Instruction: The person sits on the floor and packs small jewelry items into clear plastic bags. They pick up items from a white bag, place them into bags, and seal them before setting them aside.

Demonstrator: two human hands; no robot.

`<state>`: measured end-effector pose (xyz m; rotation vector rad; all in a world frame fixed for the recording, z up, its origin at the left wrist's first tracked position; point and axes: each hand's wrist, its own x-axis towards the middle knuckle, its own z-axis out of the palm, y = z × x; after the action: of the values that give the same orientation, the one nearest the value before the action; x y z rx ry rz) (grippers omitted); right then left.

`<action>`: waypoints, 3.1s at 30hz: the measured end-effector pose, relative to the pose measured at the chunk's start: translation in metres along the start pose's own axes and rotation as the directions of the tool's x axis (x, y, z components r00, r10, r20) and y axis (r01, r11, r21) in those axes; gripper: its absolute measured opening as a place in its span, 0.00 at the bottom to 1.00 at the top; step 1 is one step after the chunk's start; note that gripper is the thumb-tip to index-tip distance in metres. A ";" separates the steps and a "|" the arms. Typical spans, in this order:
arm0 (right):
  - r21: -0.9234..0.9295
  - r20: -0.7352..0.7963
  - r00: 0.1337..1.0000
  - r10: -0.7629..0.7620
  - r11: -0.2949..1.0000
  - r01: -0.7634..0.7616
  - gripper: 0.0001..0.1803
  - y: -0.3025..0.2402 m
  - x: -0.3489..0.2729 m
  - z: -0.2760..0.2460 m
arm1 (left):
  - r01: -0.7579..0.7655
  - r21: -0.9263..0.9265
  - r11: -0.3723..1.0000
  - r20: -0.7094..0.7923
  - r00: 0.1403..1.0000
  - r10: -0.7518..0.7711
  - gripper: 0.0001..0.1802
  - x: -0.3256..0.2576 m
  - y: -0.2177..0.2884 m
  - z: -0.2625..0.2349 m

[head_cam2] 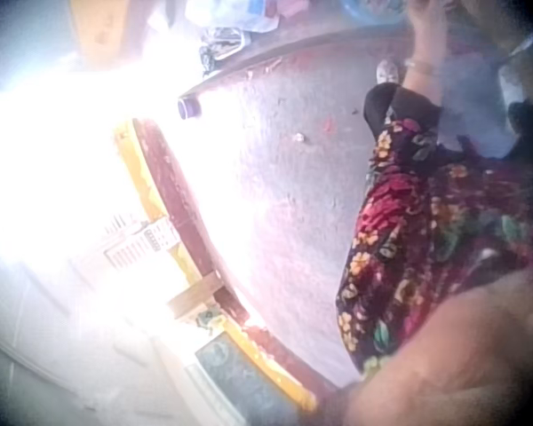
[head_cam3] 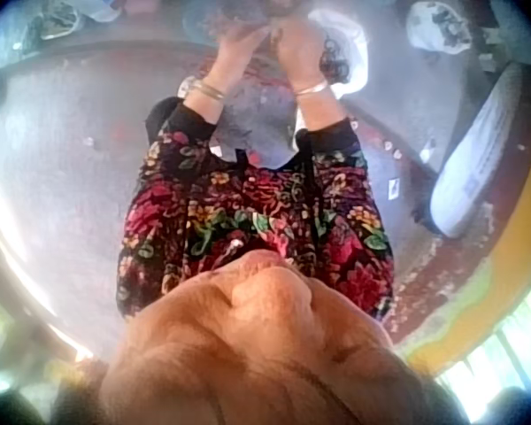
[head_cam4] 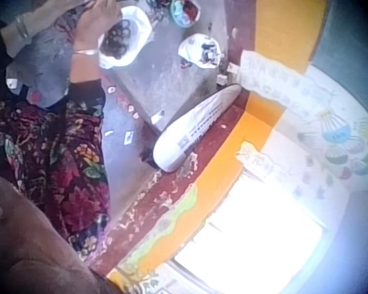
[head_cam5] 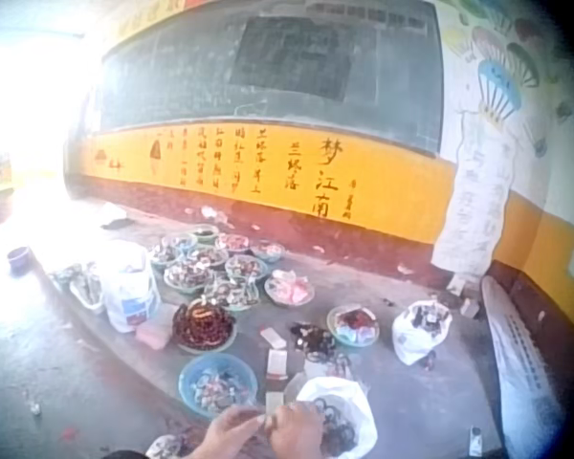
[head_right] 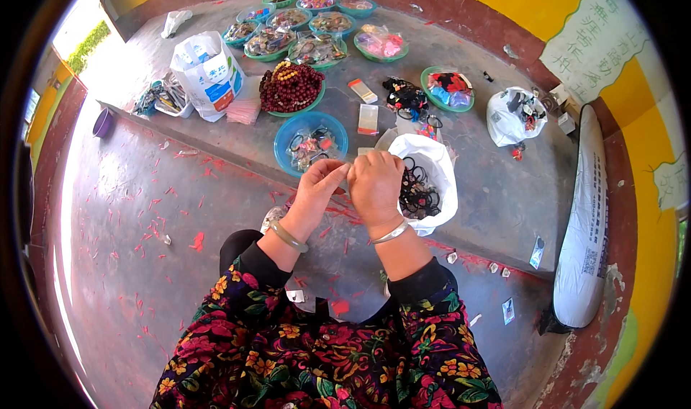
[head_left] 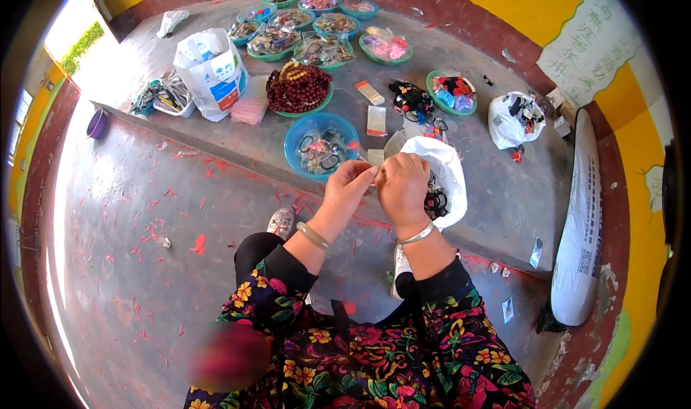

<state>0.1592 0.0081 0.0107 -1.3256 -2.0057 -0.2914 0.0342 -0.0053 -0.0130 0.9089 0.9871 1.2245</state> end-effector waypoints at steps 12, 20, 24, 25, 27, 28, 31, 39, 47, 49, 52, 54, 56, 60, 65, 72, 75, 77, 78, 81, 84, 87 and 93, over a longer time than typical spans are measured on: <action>-0.095 0.029 0.987 -0.157 0.983 0.159 0.02 -0.017 -0.003 0.001 | 0.057 -0.210 0.976 -0.041 0.997 -0.067 0.10 0.001 -0.003 -0.005; 0.194 0.069 0.993 -0.094 0.978 0.079 0.08 -0.018 0.002 -0.004 | 0.070 -0.175 0.982 -0.039 0.996 -0.078 0.10 0.008 -0.004 -0.018; 0.515 0.197 0.945 0.261 0.793 -0.326 0.11 0.009 0.004 -0.002 | 0.032 -0.037 0.999 -0.015 0.999 -0.032 0.10 0.005 0.006 -0.016; 0.625 0.374 0.882 0.287 0.624 -0.469 0.11 0.021 0.000 0.000 | 0.034 0.003 0.999 -0.019 0.999 -0.034 0.11 0.004 0.008 -0.013; 0.668 0.690 0.697 0.197 0.197 -0.717 0.12 0.039 -0.006 0.006 | 0.030 0.062 0.998 -0.002 1.000 -0.030 0.11 0.006 0.001 -0.015; 0.656 0.718 0.673 0.177 0.152 -0.739 0.10 0.037 -0.003 0.001 | 0.029 0.093 0.995 0.005 1.000 -0.030 0.11 0.006 0.001 -0.016; 0.654 0.731 0.667 0.142 0.134 -0.745 0.09 0.035 -0.002 -0.003 | 0.047 0.072 0.996 0.041 0.998 -0.050 0.10 0.005 0.003 -0.017; 0.637 0.769 0.623 0.142 -0.082 -0.767 0.07 0.037 -0.002 0.000 | 0.052 -0.005 0.999 0.067 0.996 -0.051 0.09 0.003 0.007 -0.015; 0.593 0.804 0.573 0.158 -0.142 -0.793 0.08 0.038 -0.006 0.003 | 0.081 0.029 0.996 0.021 0.996 -0.081 0.07 0.002 0.012 -0.013; 0.598 0.801 0.577 0.159 -0.159 -0.786 0.08 0.037 -0.007 0.003 | 0.084 0.060 0.995 0.022 0.996 -0.086 0.07 0.003 0.010 -0.014; 0.586 0.810 0.565 0.155 -0.220 -0.780 0.07 0.038 -0.007 0.004 | 0.076 0.028 0.997 0.045 0.996 -0.078 0.07 0.001 0.013 -0.014; 0.584 0.812 0.559 0.170 -0.240 -0.776 0.07 0.037 -0.006 0.001 | 0.100 0.001 0.995 0.043 0.994 -0.100 0.08 -0.001 0.017 -0.012; 0.587 0.810 0.552 0.199 -0.258 -0.768 0.07 0.034 -0.004 -0.003 | 0.106 -0.011 0.994 0.045 0.993 -0.106 0.08 -0.001 0.016 -0.013; 0.626 0.777 0.570 0.268 -0.225 -0.747 0.07 0.036 -0.006 0.000 | 0.080 -0.022 0.997 0.031 0.996 -0.079 0.09 0.000 0.011 -0.012; 0.714 0.648 0.637 0.418 -0.041 -0.699 0.07 0.035 -0.007 0.002 | 0.016 0.056 0.998 -0.098 0.995 -0.011 0.11 0.000 0.012 -0.013; 0.569 0.151 0.918 0.367 0.727 -0.384 0.04 0.022 -0.004 0.000 | -0.024 0.135 0.991 0.035 0.999 0.019 0.16 -0.001 0.003 -0.018; 0.307 -0.126 0.987 0.104 0.950 -0.061 0.06 0.017 -0.001 -0.003 | 0.169 -0.197 0.966 0.125 0.981 -0.147 0.20 -0.005 0.023 -0.009; 0.212 -0.210 0.978 -0.008 0.976 0.053 0.08 0.012 -0.001 -0.005 | 0.274 -0.348 0.897 0.184 0.958 -0.222 0.21 -0.005 0.033 -0.009; 0.184 -0.218 0.975 -0.035 0.980 0.076 0.09 0.011 -0.001 -0.007 | 0.294 -0.373 0.880 0.209 0.951 -0.229 0.21 -0.004 0.034 -0.013; 0.111 -0.238 0.966 -0.104 0.985 0.134 0.11 0.009 0.001 -0.010 | 0.311 -0.418 0.854 0.255 0.942 -0.219 0.19 -0.003 0.031 -0.023; 0.069 -0.245 0.961 -0.129 0.986 0.150 0.12 0.007 0.002 -0.011 | 0.318 -0.441 0.840 0.269 0.939 -0.214 0.15 -0.002 0.032 -0.026; 0.053 -0.235 0.961 -0.145 0.985 0.162 0.12 0.006 0.001 -0.012 | 0.337 -0.444 0.830 0.279 0.932 -0.230 0.12 -0.003 0.034 -0.027; 0.024 -0.241 0.940 -0.239 0.967 0.252 0.14 0.007 0.002 -0.012 | 0.384 -0.495 0.780 0.292 0.918 -0.267 0.12 -0.001 0.036 -0.032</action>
<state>0.1698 0.0062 0.0195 -0.9559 -1.9587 -0.4837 -0.0076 -0.0010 0.0103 0.3747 0.5453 1.0033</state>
